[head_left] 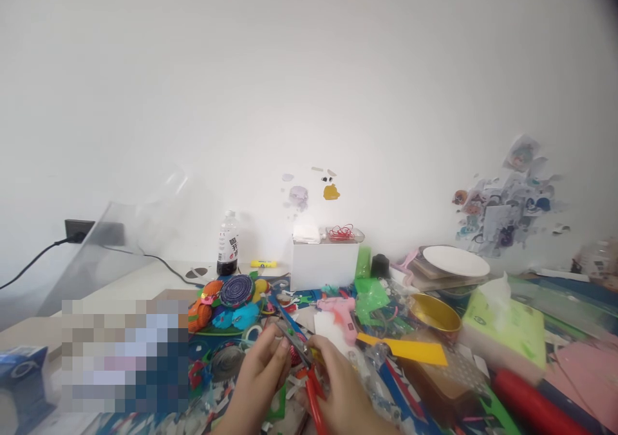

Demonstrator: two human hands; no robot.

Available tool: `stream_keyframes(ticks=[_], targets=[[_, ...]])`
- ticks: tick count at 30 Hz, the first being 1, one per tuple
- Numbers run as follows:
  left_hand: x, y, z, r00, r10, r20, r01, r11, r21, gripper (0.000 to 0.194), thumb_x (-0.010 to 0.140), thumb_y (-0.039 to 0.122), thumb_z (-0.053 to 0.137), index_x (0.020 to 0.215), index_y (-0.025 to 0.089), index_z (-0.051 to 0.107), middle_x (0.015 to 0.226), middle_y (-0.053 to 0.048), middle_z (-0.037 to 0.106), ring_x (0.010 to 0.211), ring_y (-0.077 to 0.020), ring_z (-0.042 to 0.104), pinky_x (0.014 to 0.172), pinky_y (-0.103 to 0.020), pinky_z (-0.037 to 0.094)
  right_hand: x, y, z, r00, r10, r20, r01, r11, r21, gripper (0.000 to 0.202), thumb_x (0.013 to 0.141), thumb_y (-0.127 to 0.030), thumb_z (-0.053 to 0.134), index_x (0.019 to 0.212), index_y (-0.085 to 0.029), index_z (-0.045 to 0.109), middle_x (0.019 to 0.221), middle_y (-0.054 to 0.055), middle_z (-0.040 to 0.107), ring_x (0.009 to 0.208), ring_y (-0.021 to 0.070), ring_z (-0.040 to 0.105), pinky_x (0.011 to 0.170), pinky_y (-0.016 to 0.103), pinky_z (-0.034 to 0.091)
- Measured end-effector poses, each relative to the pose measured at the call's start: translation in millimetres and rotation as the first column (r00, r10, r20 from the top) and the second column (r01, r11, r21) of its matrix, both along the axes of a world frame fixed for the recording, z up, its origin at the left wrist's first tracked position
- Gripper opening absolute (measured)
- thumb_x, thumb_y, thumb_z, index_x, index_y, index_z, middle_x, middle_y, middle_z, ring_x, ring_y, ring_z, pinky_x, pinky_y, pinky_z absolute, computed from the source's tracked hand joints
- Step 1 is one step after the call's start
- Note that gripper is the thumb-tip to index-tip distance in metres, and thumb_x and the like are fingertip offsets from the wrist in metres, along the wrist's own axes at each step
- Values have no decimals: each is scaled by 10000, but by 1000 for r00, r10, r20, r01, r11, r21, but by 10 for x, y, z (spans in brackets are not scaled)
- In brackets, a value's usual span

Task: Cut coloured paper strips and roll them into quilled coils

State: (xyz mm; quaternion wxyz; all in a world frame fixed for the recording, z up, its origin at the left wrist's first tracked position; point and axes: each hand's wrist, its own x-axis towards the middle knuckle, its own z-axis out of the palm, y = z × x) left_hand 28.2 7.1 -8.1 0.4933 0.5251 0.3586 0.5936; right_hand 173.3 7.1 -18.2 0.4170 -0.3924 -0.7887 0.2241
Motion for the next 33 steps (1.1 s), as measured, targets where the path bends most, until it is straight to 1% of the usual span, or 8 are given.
stream_keyframes(ticks=[3,7,13,17,19,22,27,33], targets=[[9,-21,36,1000,16,2,-16,1000,-7,346,713,524,552,685,183,498,504,95,311,427,-41,228,396,-141,179,8,7,-4,1000,0,-8,0,1000,-6,476,655,-163,553,1123,-197,470,1059,69,566,938,225,536,774,278,422],[13,-67,107,1000,25,-1,-25,999,-20,332,692,513,580,701,185,528,546,78,355,467,-57,274,424,-147,241,14,-2,14,1000,13,-12,-14,999,-29,499,632,-154,573,1117,-195,465,1023,65,571,897,220,543,754,279,429],[-19,-114,170,1000,20,-3,-20,999,27,303,714,483,569,677,186,522,549,73,371,476,-65,278,420,-150,240,12,-24,16,1000,19,16,-19,1000,-9,547,593,-154,562,1130,-187,461,1038,88,547,906,246,527,764,315,429],[-47,-101,153,999,41,-15,-41,999,24,293,772,444,509,635,187,479,506,81,338,448,-67,241,409,-160,218,15,-23,15,999,41,-8,-41,999,-14,545,582,-155,541,1122,-178,468,1025,92,547,909,250,525,771,321,426],[-59,-88,137,999,46,-26,-45,998,32,295,806,417,470,616,191,454,501,79,338,447,-73,245,413,-166,230,14,-24,21,999,44,-26,-44,999,-21,540,587,-179,536,1121,-161,465,1016,103,548,911,259,526,773,334,426],[-75,-79,109,997,55,-45,-52,997,57,282,823,386,452,615,197,438,552,64,372,489,-87,298,459,-171,287,7,-28,35,998,50,-47,-51,998,-37,522,600,-202,534,1115,-149,466,1015,109,553,916,263,529,777,339,427],[-89,-73,71,992,91,-91,-84,993,78,226,822,389,443,697,205,486,638,43,406,575,-114,373,548,-199,361,-12,-34,55,994,63,-84,-67,996,-51,488,596,-136,544,1078,-189,492,1006,59,578,903,219,547,773,281,429],[-112,-43,72,973,187,-137,-167,976,143,261,810,400,456,640,201,460,638,35,409,588,-123,407,572,-212,391,-15,-15,57,996,42,-73,-48,996,-75,436,627,-125,557,1055,-196,509,982,48,595,873,205,560,757,263,436]])
